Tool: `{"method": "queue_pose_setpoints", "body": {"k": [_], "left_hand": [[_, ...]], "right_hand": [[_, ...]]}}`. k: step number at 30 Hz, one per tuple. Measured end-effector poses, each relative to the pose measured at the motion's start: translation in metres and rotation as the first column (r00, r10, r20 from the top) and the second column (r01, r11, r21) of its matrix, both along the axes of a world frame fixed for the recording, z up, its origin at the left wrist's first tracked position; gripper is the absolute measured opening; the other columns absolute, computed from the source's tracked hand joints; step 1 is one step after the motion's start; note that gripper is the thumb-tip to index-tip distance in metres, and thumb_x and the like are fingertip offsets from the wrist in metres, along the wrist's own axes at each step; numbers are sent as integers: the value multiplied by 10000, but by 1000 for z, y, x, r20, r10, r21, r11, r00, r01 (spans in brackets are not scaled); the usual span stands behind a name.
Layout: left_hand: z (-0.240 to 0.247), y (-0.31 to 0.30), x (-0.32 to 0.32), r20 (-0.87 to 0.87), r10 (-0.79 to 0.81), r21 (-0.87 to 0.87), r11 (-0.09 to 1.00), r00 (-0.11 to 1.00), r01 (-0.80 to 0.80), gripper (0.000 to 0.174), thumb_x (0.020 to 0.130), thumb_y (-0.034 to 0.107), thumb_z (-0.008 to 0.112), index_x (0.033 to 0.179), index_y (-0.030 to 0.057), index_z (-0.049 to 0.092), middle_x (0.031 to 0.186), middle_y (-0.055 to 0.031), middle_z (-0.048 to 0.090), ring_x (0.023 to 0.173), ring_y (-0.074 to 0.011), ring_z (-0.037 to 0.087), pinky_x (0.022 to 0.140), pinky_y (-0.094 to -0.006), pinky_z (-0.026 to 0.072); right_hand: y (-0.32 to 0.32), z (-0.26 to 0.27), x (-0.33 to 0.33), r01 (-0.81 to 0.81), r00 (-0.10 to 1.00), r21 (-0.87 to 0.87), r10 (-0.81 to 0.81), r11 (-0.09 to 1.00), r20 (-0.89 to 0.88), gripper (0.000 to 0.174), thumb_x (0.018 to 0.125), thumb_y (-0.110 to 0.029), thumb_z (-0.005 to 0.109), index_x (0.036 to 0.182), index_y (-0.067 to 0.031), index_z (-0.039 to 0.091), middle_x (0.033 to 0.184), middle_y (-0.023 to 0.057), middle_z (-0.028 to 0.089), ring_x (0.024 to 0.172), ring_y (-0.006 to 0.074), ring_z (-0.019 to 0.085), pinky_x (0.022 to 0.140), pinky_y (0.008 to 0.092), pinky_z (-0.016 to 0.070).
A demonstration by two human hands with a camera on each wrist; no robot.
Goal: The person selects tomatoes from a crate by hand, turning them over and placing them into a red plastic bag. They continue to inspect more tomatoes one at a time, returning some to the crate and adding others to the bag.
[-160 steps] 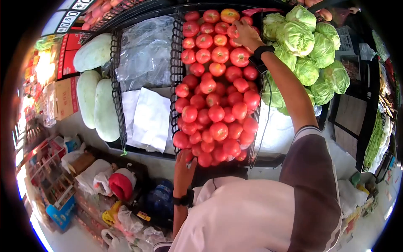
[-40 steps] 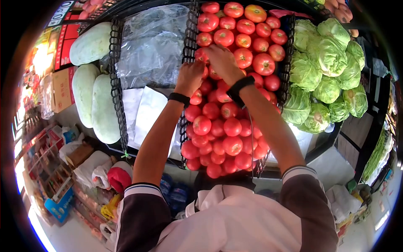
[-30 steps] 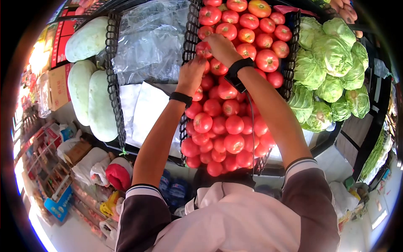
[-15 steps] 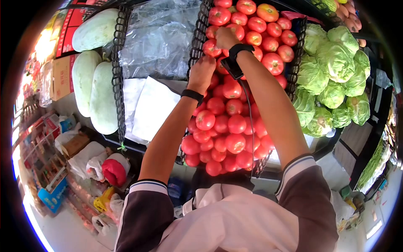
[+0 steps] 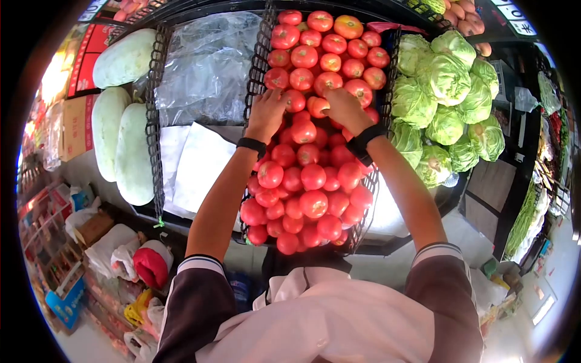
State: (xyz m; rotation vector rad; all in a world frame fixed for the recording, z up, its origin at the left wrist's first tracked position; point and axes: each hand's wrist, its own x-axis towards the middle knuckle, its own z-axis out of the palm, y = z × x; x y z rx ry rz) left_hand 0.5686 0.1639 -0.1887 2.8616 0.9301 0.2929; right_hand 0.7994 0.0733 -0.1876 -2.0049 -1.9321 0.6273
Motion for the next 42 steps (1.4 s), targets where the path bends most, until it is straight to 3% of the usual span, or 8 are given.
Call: {"method": "queue_pose_setpoints", "body": {"k": [8, 13, 16, 29, 33, 36, 37, 42], "left_hand": [[-35, -3, 25, -48, -30, 90, 995, 998, 34, 349, 838, 136, 585, 1185, 95, 581, 992, -76, 618, 960, -268, 644, 786, -422, 493], [-30, 6, 19, -30, -100, 35, 994, 994, 102, 391, 838, 105, 581, 1228, 106, 571, 995, -85, 615, 938, -283, 645, 788, -440, 511], [-29, 7, 25, -84, -114, -9, 993, 990, 114, 379, 836, 68, 569, 1213, 111, 572, 991, -91, 611, 909, -303, 648, 781, -451, 524], [23, -12, 39, 11, 42, -266, 963, 999, -38, 286, 810, 135, 690, 1090, 92, 651, 1118, -108, 657, 1032, -314, 649, 874, -440, 517], [12, -2, 60, -142, 23, -348, 935, 990, -71, 383, 784, 184, 753, 1150, 101, 678, 1128, -118, 681, 1035, -337, 652, 872, -443, 530], [9, -5, 76, -268, 20, -362, 925, 963, -119, 305, 775, 208, 770, 1041, 93, 676, 1032, -125, 701, 1033, -316, 657, 850, -458, 529], [11, -9, 83, -304, 14, -321, 940, 952, -117, 281, 770, 217, 779, 997, 92, 670, 1006, -116, 705, 1045, -305, 655, 873, -464, 515], [8, -15, 92, -298, 45, -269, 954, 953, -129, 342, 725, 256, 829, 981, 104, 661, 979, -102, 708, 1055, -287, 651, 907, -485, 489]], "right_hand": [[-4, 3, -31, 202, 974, -156, -183, 967, 131, 505, 753, -217, 818, 1147, -33, 562, 1078, 194, 671, 991, 379, 671, 821, 486, 555], [-11, 3, -33, 215, 976, -134, -211, 967, 44, 537, 753, -236, 827, 1161, -28, 547, 1078, 205, 677, 992, 388, 669, 830, 492, 550], [-4, 1, -29, 249, 955, -344, -289, 905, -70, 562, 732, -250, 843, 1145, -14, 543, 1038, 205, 689, 998, 398, 664, 834, 501, 544], [-4, -20, -47, 334, 937, -155, -308, 930, 165, 587, 708, -221, 842, 1171, -7, 550, 1178, 205, 595, 1128, 337, 600, 931, 402, 512], [-7, -23, -47, 324, 922, -85, -294, 942, 252, 476, 727, -203, 833, 1110, -33, 607, 1149, 200, 618, 1103, 333, 627, 904, 404, 538], [-14, 27, -8, 144, 986, -308, -109, 940, 129, 363, 760, -192, 806, 1055, -51, 648, 1060, 189, 672, 995, 359, 689, 800, 429, 581], [-28, 26, 10, 172, 981, -134, -158, 976, 109, 264, 789, -201, 778, 989, -59, 680, 965, 187, 705, 898, 369, 719, 720, 461, 595], [-54, 27, 69, 370, 927, -202, -375, 907, 12, 293, 776, -200, 780, 945, 2, 652, 919, 258, 683, 881, 438, 678, 758, 510, 556]]}}
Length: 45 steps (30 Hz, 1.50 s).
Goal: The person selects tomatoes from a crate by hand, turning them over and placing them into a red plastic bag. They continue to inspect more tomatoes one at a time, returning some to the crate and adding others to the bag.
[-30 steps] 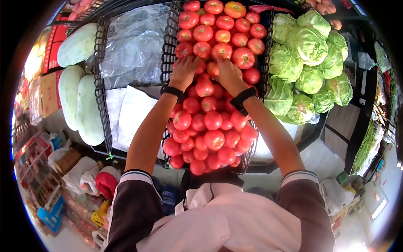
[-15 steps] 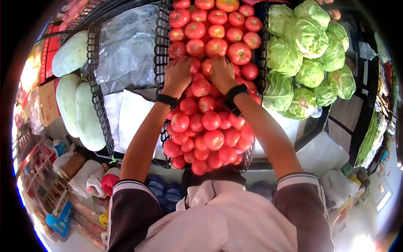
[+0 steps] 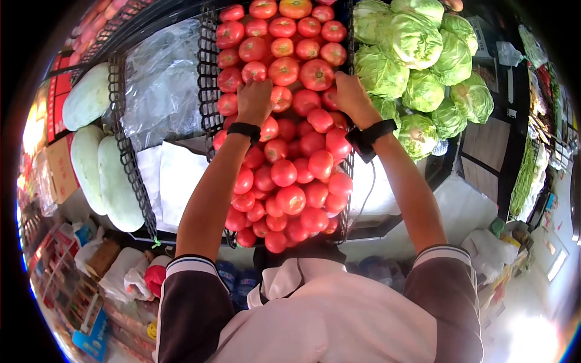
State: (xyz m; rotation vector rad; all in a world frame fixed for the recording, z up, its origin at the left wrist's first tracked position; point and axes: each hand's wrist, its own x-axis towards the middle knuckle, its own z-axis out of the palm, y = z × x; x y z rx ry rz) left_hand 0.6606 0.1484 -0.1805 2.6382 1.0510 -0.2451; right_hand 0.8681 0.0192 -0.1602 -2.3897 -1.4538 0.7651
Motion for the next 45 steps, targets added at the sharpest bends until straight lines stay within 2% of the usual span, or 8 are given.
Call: {"method": "queue_pose_setpoints", "body": {"k": [11, 14, 17, 21, 27, 38, 42, 45], "left_hand": [[-8, -9, -6, 13, -52, 106, 993, 999, 50, 421, 722, 225, 823, 1057, 108, 596, 1013, -85, 682, 1073, -310, 626, 863, -469, 506], [2, -9, -6, 60, -60, 133, 990, 996, 51, 360, 746, 202, 791, 1039, 108, 605, 1009, -82, 677, 1070, -308, 623, 851, -475, 501], [25, -11, 2, 124, -38, -10, 999, 992, 39, 328, 775, 175, 759, 1059, 96, 615, 1085, -101, 664, 1092, -323, 613, 880, -494, 488], [9, -21, 19, 138, -131, -113, 983, 982, 147, 290, 804, 191, 723, 1068, 96, 650, 1118, -94, 677, 1096, -305, 616, 915, -484, 472], [-21, -43, 35, 161, -140, 66, 989, 977, 131, 157, 776, 195, 723, 912, 128, 683, 951, -30, 703, 993, -255, 651, 829, -435, 484], [-21, -53, 32, 131, -56, 6, 998, 990, 55, 313, 838, 190, 662, 1146, 135, 646, 1105, -44, 670, 1125, -268, 591, 892, -493, 473], [-24, -62, 21, 314, -22, 28, 1000, 949, 14, 155, 830, 151, 624, 971, 127, 684, 1051, -48, 671, 1054, -258, 608, 815, -474, 489], [19, -76, 3, 303, 56, -92, 995, 951, -29, 222, 843, 151, 666, 1055, 86, 670, 1088, -102, 670, 1026, -329, 623, 857, -468, 503]], "right_hand": [[-27, -50, -20, -224, 917, -45, 226, 974, 327, 405, 820, -82, 658, 1209, -42, 553, 998, 161, 662, 928, 372, 677, 719, 458, 590], [-22, -43, -24, -113, 899, -69, 132, 991, 417, 283, 833, -95, 645, 1106, -21, 627, 1018, 179, 667, 906, 344, 683, 769, 415, 584], [-12, -40, -23, -223, 846, -320, 346, 921, 406, 184, 833, -89, 650, 994, -12, 695, 1062, 203, 659, 966, 333, 674, 846, 385, 566], [-17, -41, -28, -149, 831, -216, 241, 965, 501, 174, 840, -89, 639, 967, -17, 733, 1091, 208, 657, 1056, 316, 636, 891, 367, 537], [-17, -33, -23, -300, 756, -275, 403, 913, 515, 153, 844, -76, 630, 951, -11, 716, 997, 192, 683, 989, 321, 659, 843, 365, 562], [-34, -26, -17, -184, 976, 10, 181, 983, 120, 102, 863, -73, 594, 900, -22, 673, 924, 228, 663, 908, 401, 661, 762, 458, 575], [-62, -10, -43, -162, 982, -129, 147, 978, -120, 140, 863, -144, 653, 933, -23, 637, 939, 209, 652, 909, 381, 670, 759, 432, 579], [-79, -6, -72, -146, 969, 47, 133, 988, 210, 316, 840, -233, 725, 1031, -15, 598, 978, 176, 651, 924, 359, 676, 763, 408, 585]]}}
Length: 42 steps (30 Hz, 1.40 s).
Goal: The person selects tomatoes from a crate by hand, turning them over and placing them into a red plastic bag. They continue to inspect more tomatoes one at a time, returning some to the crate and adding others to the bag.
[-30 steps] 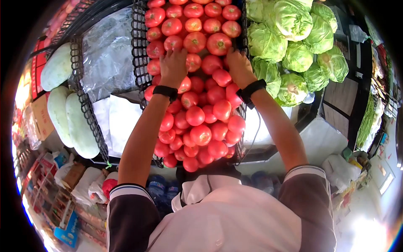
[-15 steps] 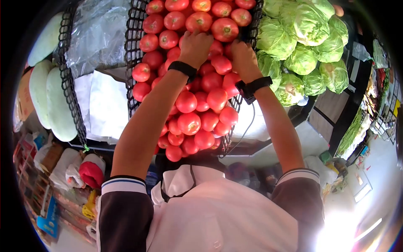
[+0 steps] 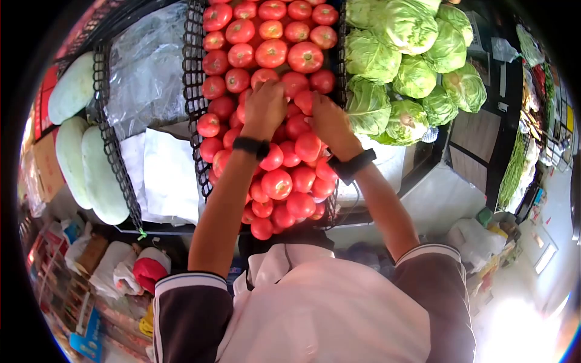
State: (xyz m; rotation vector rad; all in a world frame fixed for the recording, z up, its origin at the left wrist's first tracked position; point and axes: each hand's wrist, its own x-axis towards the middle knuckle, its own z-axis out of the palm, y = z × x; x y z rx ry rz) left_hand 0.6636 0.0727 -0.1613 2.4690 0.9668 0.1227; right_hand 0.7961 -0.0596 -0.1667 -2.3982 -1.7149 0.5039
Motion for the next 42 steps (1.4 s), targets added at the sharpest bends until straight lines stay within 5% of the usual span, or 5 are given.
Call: {"method": "queue_pose_setpoints", "body": {"k": [13, 17, 22, 33, 42], "left_hand": [[117, -124, -157, 33, 150, -179, 974, 988, -142, 263, 856, 116, 671, 1106, 45, 633, 1138, -151, 644, 1037, -371, 604, 887, -465, 493], [134, -166, -186, 32, 204, -208, 959, 978, -193, 249, 852, 121, 681, 1084, 41, 644, 1133, -143, 646, 1035, -372, 605, 890, -462, 493], [151, -195, -208, 11, 232, -263, 939, 973, -221, 260, 848, 132, 690, 1085, 34, 646, 1043, -144, 657, 947, -359, 632, 816, -452, 514], [134, -245, -280, -151, 43, -330, 940, 988, -91, 376, 861, 218, 724, 1186, 52, 633, 1079, -198, 687, 988, -382, 655, 834, -454, 531], [148, -264, -357, 89, -59, -469, 878, 994, 94, 391, 925, 200, 689, 1261, 21, 600, 1099, -152, 693, 1000, -278, 667, 837, -392, 525]], "right_hand": [[7, 2, 2, 185, 954, -91, -201, 979, -221, 556, 778, -384, 770, 1141, -5, 585, 1129, 195, 645, 1072, 360, 631, 901, 461, 537], [-18, 32, -15, 206, 966, 267, -151, 941, -212, 530, 795, -363, 760, 1160, -16, 595, 1117, 195, 644, 1066, 374, 630, 902, 463, 519], [-73, 99, -35, 378, 857, 365, -173, 851, -485, 570, 784, -262, 790, 1234, 16, 579, 1152, 250, 627, 1068, 434, 609, 918, 465, 504], [-232, 124, -113, 463, 849, 264, -337, 846, -407, 573, 705, -275, 840, 1181, -19, 646, 1086, 213, 622, 928, 383, 660, 802, 436, 556], [-315, 137, -197, 577, 810, 211, -518, 789, -275, 643, 628, -314, 893, 1142, -89, 578, 1046, 183, 588, 981, 406, 605, 827, 482, 528]]}}
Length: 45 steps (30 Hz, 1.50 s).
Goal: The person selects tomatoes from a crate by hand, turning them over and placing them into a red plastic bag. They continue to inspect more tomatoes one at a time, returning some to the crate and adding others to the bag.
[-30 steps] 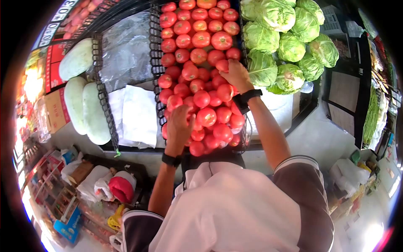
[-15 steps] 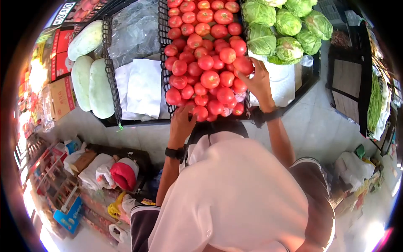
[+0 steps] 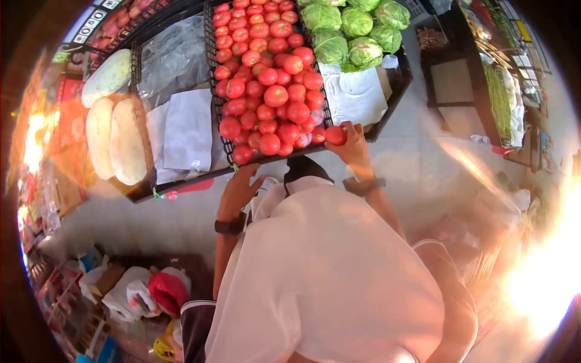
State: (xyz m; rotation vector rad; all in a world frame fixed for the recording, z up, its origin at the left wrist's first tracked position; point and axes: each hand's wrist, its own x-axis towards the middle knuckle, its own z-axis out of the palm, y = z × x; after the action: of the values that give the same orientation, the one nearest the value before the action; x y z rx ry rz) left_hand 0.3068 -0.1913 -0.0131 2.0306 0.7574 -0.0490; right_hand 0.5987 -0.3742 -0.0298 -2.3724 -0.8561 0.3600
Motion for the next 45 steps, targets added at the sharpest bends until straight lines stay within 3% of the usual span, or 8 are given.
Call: {"method": "queue_pose_setpoints", "body": {"k": [13, 17, 18, 21, 23, 30, 41, 45], "left_hand": [[-27, -29, -72, -41, 73, -83, 994, 997, -76, 476, 914, 290, 688, 1305, 41, 580, 1219, -195, 653, 1112, -374, 619, 926, -431, 501], [-21, -23, -44, 80, 119, -94, 989, 990, -112, 464, 908, 273, 702, 1283, 21, 594, 1178, -192, 667, 1050, -350, 646, 902, -413, 518], [-12, -17, -33, 46, 131, -108, 986, 990, -126, 460, 908, 266, 704, 1279, 17, 595, 1166, -193, 670, 1040, -344, 649, 896, -409, 520], [5, 5, -7, 49, 115, -83, 990, 992, -111, 447, 913, 239, 704, 1282, 13, 591, 1139, -196, 678, 1014, -329, 656, 871, -403, 527], [6, 21, 12, 72, 125, -96, 988, 990, -118, 437, 917, 233, 699, 1278, 11, 590, 1131, -196, 678, 1005, -334, 657, 861, -401, 529], [59, 94, 124, -108, 122, 4, 992, 987, -122, 427, 927, 238, 630, 1276, 4, 553, 1198, -218, 623, 1073, -410, 620, 879, -469, 502], [21, 147, 203, -125, 79, 58, 996, 989, -72, 426, 918, 251, 631, 1249, -9, 568, 1165, -211, 624, 1097, -392, 593, 922, -463, 481], [-1, 151, 195, -155, 133, 96, 988, 979, -119, 450, 906, 238, 648, 1279, 5, 552, 1268, -210, 582, 1129, -398, 581, 942, -469, 481]], "right_hand": [[-8, 7, -49, -72, 986, 62, 81, 995, -148, 726, 733, -313, 859, 1295, 21, 544, 1088, 227, 683, 963, 375, 690, 850, 408, 550], [42, 9, 3, -67, 965, 218, 118, 974, -234, 668, 713, -314, 872, 1231, 4, 595, 1040, 235, 678, 953, 368, 672, 837, 418, 543], [57, -1, 22, -182, 982, 300, 190, 936, 6, 653, 716, -299, 867, 1232, -1, 599, 1014, 233, 674, 938, 366, 663, 829, 409, 540], [111, 27, 70, -228, 974, 231, 225, 946, 39, 597, 749, -327, 853, 1188, 8, 626, 1004, 207, 689, 891, 300, 680, 775, 381, 540], [147, 33, 106, -176, 976, 315, 208, 932, -68, 619, 750, -373, 831, 1191, 0, 608, 920, 213, 692, 814, 347, 679, 731, 410, 546], [254, -11, 222, -247, 959, -74, 254, 966, 122, 493, 808, -390, 713, 1072, -4, 556, 879, 260, 699, 832, 462, 681, 746, 519, 566], [385, -96, 261, -469, 820, -177, 501, 865, 278, 441, 779, -273, 750, 1110, -26, 593, 1071, 215, 652, 970, 409, 662, 793, 468, 584], [425, -108, 254, -485, 850, -180, 510, 856, 131, 384, 788, -274, 744, 1038, -11, 618, 1038, 223, 668, 934, 426, 680, 754, 492, 583]]}}
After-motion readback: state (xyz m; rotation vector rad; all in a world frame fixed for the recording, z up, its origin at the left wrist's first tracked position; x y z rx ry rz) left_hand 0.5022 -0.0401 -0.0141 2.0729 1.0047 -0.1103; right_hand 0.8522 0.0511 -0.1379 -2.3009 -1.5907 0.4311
